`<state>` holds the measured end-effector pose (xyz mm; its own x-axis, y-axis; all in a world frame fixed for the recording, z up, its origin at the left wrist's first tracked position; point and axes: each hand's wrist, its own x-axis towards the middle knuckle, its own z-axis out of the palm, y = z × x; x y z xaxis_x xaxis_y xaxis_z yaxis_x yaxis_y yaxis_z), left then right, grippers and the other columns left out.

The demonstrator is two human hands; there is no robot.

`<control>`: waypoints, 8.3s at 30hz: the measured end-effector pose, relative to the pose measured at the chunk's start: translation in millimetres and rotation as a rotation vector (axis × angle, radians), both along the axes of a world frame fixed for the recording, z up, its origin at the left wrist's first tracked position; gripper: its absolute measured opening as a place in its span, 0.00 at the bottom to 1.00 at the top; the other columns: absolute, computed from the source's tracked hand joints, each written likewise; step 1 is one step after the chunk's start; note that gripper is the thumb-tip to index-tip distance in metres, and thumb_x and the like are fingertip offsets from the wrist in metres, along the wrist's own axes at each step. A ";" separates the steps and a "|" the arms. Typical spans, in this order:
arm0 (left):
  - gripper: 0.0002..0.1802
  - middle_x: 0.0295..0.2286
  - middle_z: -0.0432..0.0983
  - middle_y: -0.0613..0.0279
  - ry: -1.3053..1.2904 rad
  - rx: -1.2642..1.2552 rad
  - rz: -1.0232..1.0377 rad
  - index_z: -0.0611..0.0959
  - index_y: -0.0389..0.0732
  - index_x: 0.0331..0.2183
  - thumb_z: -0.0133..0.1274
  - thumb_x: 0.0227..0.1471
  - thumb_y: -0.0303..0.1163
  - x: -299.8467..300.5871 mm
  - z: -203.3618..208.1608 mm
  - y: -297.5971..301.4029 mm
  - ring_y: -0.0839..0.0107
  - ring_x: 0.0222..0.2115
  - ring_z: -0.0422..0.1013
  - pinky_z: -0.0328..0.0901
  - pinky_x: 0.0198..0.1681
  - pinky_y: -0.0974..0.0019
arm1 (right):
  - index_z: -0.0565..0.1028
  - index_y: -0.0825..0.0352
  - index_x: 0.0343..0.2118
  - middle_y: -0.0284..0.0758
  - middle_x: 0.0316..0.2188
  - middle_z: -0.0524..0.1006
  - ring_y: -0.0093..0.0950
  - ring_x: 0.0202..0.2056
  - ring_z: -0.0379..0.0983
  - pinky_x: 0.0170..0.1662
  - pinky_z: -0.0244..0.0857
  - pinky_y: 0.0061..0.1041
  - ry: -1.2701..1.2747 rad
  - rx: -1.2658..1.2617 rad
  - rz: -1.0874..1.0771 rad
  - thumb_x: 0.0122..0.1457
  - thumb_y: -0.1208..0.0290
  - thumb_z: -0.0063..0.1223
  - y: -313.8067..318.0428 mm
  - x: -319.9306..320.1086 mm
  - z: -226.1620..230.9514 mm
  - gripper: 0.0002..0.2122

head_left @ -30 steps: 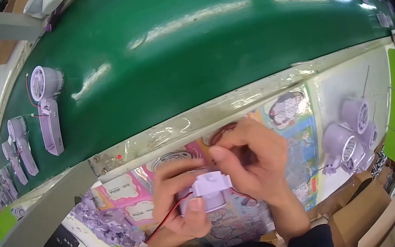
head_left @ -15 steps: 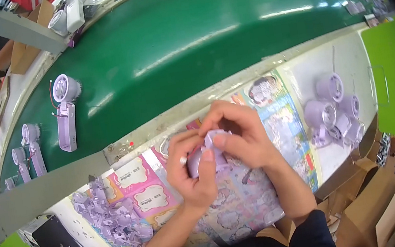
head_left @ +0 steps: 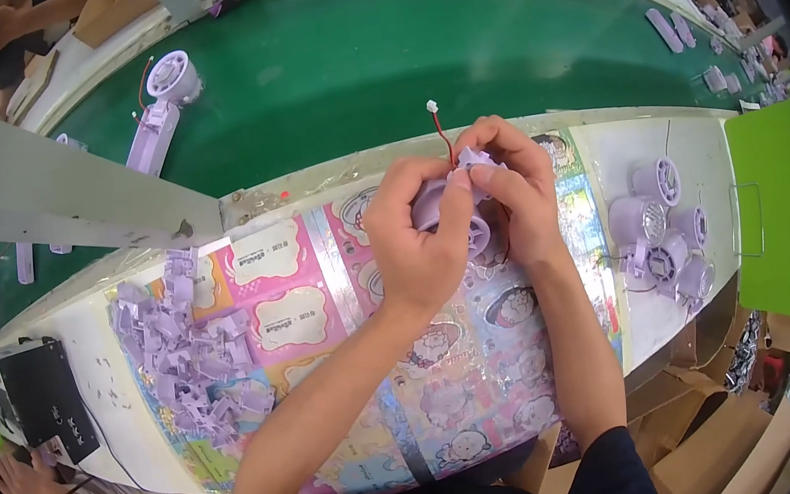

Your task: The person assembles small portable fans by connecting plastic components and wires to fan heads by hand and placing the assembled fan units onto the conveyor belt.

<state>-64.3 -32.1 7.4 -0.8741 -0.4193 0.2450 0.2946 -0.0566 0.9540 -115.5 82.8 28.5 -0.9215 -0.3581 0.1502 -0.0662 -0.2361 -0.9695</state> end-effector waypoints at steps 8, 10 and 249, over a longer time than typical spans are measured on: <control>0.06 0.28 0.77 0.59 0.019 -0.001 0.000 0.80 0.32 0.32 0.57 0.54 0.25 -7.3 0.5 3.7 0.74 0.27 0.71 0.65 0.31 0.70 | 0.76 0.70 0.35 0.32 0.28 0.73 0.21 0.28 0.68 0.32 0.63 0.22 0.301 0.332 -0.155 0.52 0.75 0.58 8.2 -6.3 6.6 0.08; 0.05 0.28 0.77 0.59 0.011 0.032 -0.016 0.80 0.32 0.32 0.56 0.55 0.25 -6.6 -1.5 3.0 0.75 0.28 0.71 0.66 0.32 0.70 | 0.76 0.68 0.34 0.33 0.28 0.73 0.23 0.26 0.67 0.27 0.62 0.22 0.494 0.470 -0.322 0.50 0.74 0.61 2.3 -3.6 10.9 0.09; 0.15 0.34 0.78 0.54 0.005 -0.193 -0.247 0.82 0.36 0.41 0.61 0.48 0.26 -12.3 12.1 -2.2 0.59 0.34 0.76 0.70 0.37 0.63 | 0.78 0.72 0.31 0.36 0.31 0.73 0.24 0.27 0.71 0.30 0.66 0.21 0.497 0.514 -0.442 0.51 0.83 0.58 17.0 -6.8 15.2 0.04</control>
<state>-76.7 -34.4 19.5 -0.9423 -0.1400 0.3042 0.2994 0.0548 0.9526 -122.3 99.8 43.6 -0.8629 -0.1147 0.4922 -0.4964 0.3753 -0.7828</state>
